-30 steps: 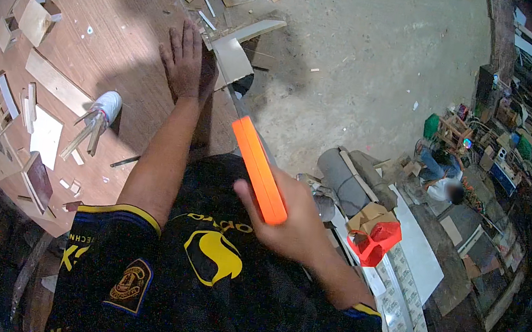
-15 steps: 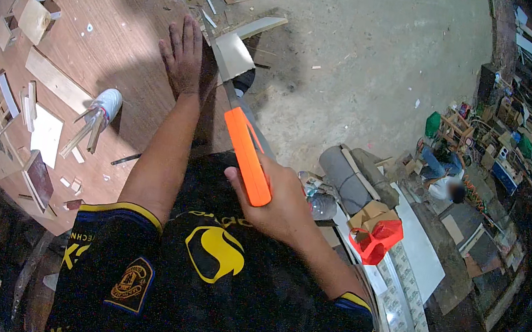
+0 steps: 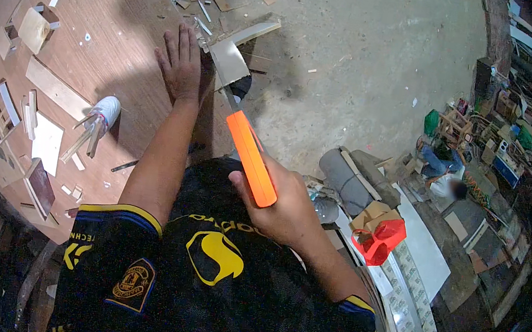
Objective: Saw a piece of wood into a smaller piece using a hand saw.
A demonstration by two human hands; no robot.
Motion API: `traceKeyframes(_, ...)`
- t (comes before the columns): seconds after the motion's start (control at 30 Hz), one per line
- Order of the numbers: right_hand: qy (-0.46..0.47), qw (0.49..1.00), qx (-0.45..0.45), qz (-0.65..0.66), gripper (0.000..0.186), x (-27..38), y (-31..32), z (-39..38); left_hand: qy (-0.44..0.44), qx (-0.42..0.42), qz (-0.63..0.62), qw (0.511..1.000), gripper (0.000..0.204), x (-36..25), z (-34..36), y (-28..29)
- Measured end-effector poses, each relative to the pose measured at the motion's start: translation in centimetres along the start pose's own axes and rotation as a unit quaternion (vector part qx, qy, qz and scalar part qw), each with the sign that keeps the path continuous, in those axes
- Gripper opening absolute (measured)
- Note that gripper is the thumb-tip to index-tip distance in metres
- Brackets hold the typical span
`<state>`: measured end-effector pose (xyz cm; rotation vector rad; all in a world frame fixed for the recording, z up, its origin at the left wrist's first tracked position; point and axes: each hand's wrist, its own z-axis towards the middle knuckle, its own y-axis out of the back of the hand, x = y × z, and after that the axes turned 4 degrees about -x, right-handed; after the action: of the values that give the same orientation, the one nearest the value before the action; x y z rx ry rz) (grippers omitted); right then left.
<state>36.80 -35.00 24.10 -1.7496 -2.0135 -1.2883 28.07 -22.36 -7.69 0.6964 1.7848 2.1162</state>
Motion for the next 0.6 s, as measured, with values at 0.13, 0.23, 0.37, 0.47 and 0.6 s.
traceKeyframes(0.13,-0.010,1.000,0.008,0.008,0.030,0.0,-0.2,0.8,-0.013,-0.004,0.009,1.000,0.044,0.0,0.5,0.3)
traceKeyframes(0.23,-0.004,0.999,0.044,-0.023,0.029,-1.0,-1.4,0.9,-0.005,0.022,0.015,1.000,0.053,0.0,0.8,0.0)
traceKeyframes(0.37,0.038,0.999,0.003,0.004,0.030,-0.4,-1.2,1.3,0.011,0.022,0.058,0.998,0.055,0.2,0.8,-1.2)
traceKeyframes(0.47,0.023,0.998,0.027,-0.059,0.031,1.1,0.2,0.7,0.024,-0.004,0.044,0.999,0.055,0.0,1.0,-1.4)
traceKeyframes(0.6,-0.011,0.994,0.096,-0.056,0.035,3.3,2.6,-2.1,0.040,-0.009,-0.033,0.999,0.054,0.3,1.2,-1.3)
